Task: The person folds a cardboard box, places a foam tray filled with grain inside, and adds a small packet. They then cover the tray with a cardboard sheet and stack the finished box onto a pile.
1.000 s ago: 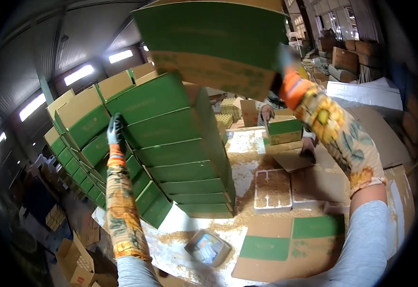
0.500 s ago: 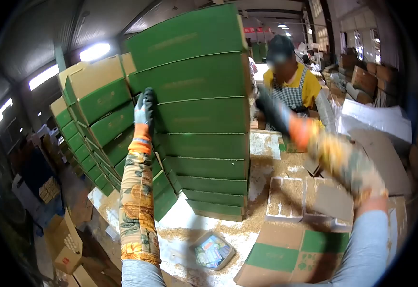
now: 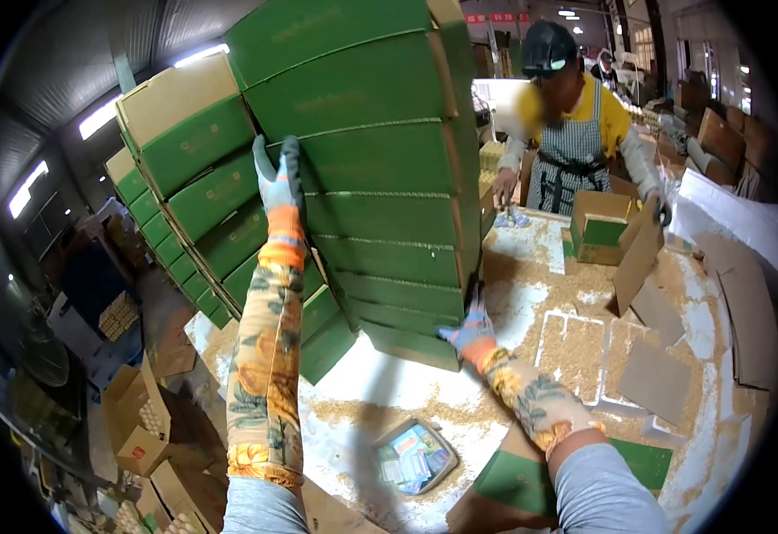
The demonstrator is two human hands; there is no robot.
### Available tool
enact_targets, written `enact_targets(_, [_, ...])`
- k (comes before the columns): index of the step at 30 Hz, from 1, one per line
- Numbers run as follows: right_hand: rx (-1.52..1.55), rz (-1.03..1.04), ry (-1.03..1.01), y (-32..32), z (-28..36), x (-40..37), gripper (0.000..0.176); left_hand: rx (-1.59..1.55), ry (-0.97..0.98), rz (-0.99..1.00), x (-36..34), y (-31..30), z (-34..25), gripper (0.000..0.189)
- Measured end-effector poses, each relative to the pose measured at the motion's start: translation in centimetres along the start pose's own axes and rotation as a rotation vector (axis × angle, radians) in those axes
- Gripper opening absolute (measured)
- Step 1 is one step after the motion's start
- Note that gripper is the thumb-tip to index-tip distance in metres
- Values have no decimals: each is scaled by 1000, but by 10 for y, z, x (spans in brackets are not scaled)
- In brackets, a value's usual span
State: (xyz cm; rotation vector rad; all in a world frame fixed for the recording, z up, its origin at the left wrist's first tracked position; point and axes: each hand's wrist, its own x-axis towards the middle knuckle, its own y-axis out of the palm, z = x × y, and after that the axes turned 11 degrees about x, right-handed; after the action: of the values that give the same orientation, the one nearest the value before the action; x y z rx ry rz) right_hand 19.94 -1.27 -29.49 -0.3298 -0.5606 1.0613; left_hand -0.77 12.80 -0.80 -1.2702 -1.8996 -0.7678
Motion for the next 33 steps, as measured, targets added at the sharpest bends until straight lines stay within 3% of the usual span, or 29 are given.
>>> enact_targets(2, [-104,-95,-187,2,7,17,116,124,-7,91,-27,-16,-11,71])
enact_targets(3, [-70,-63,-145,1,10,25,116,188,22,84,-41,-21,-16,62])
enact_targets(6, [21,154,119,-21,32,44,113,-42,64,239,-108,-30,-33,59])
enact_targets(7, [133,204,52,-27,23,51,109,-171,-14,333,-142,-34,-47,55])
enact_targets(9, [302,239,-123,-8,-41,73,100,-69,17,591,-216,-48,-55,50])
enact_targets(10, [271,247,-124,-17,-41,55,91,-73,7,755,-250,-55,-73,52])
enact_targets(12, [415,283,53,-78,17,-32,84,-159,-76,1188,-309,-71,-95,54])
enact_targets(14, [459,243,25,-130,40,-120,78,81,51,1379,-363,-95,-115,59])
enact_targets(16, [272,163,-83,-183,38,-207,77,118,296,1398,-390,-110,-148,64])
enact_targets(18, [-210,98,14,-223,20,-289,87,88,512,1649,-417,-120,-182,82])
enact_targets(19, [-212,94,40,-229,19,-317,87,70,528,1690,-431,-122,-196,88])
enact_targets(21, [-708,277,278,-239,20,-373,101,30,551,1753,-458,-128,-217,94])
enact_targets(22, [-704,267,302,-237,20,-401,101,177,655,1807,-466,-130,-221,96])
enact_targets(23, [-753,427,285,-232,22,-424,105,327,770,1842,-471,-127,-224,98])
enact_targets(24, [-800,586,262,-234,23,-436,109,310,796,1841,-477,-128,-227,98])
enact_targets(25, [-803,575,277,-242,28,-442,109,354,775,1846,-486,-137,-231,97])
enact_targets(29, [-732,671,104,-272,40,-467,90,393,679,1956,-486,-155,-275,93])
enact_targets(30, [-679,721,35,-280,40,-471,82,371,636,1891,-479,-154,-290,78])
enact_targets(31, [-716,667,-91,-294,46,-472,62,352,650,1813,-476,-153,-295,69])
enact_targets(33, [-671,587,-131,-302,40,-471,55,308,680,1742,-473,-149,-296,61])
